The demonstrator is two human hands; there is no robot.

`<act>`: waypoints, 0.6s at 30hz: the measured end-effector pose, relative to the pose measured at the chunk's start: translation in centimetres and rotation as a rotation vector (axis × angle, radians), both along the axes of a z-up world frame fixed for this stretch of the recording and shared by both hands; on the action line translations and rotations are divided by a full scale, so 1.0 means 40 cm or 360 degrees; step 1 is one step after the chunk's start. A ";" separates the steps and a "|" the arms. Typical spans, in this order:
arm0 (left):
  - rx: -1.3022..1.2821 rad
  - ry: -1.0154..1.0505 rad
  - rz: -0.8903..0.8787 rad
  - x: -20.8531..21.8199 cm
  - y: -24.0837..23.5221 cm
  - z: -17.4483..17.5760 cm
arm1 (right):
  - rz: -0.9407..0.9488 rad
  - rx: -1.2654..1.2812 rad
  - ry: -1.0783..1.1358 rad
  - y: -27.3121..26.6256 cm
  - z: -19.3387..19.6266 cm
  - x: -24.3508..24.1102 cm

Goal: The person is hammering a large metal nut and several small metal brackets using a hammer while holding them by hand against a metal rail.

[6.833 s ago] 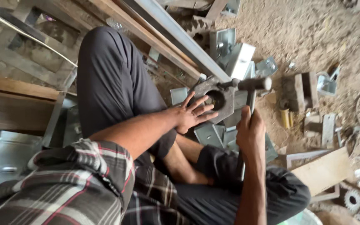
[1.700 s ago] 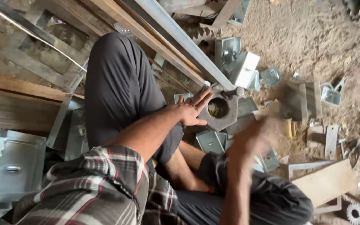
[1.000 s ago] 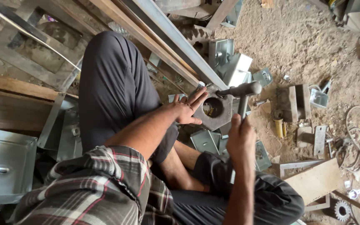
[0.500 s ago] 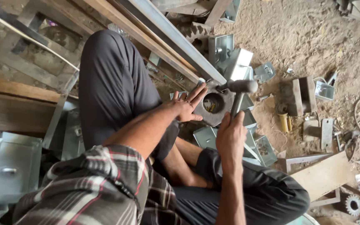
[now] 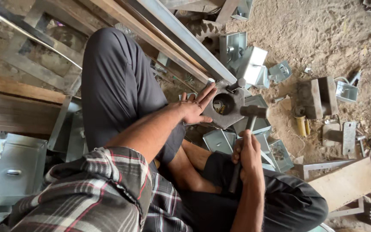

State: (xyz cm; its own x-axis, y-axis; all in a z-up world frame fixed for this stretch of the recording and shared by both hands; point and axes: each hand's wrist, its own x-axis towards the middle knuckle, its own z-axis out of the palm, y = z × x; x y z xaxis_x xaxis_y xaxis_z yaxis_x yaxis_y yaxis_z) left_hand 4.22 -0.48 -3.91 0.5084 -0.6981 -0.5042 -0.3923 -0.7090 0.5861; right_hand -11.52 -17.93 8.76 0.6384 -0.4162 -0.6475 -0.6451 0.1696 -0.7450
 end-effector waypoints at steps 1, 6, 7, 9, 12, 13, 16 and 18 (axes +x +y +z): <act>0.0018 0.0003 0.0003 -0.002 -0.003 -0.004 | -0.0035 0.0101 0.0039 -0.007 -0.019 -0.002; -0.0120 -0.0143 -0.0004 -0.010 0.000 -0.035 | 0.0056 -0.0018 0.0132 -0.016 -0.049 -0.015; -0.0141 -0.0177 -0.0013 -0.010 0.004 -0.036 | 0.0118 -0.0092 0.0100 -0.012 -0.051 -0.015; -0.0146 -0.0183 -0.0023 -0.013 0.000 -0.032 | 0.0213 -0.0208 0.0088 -0.004 -0.055 -0.016; -0.0109 -0.0102 -0.0009 -0.017 0.006 -0.016 | 0.0279 -0.0295 0.0072 0.005 -0.065 -0.024; -0.0111 -0.0083 0.0001 -0.017 0.007 -0.010 | 0.0273 -0.0305 0.0014 0.008 -0.070 -0.026; -0.0155 -0.0111 -0.0011 -0.012 0.006 0.003 | 0.0269 -0.0558 -0.0125 0.018 -0.077 -0.025; -0.0156 -0.0114 -0.0021 -0.016 0.007 0.003 | 0.0277 -0.0703 -0.0194 0.026 -0.070 -0.028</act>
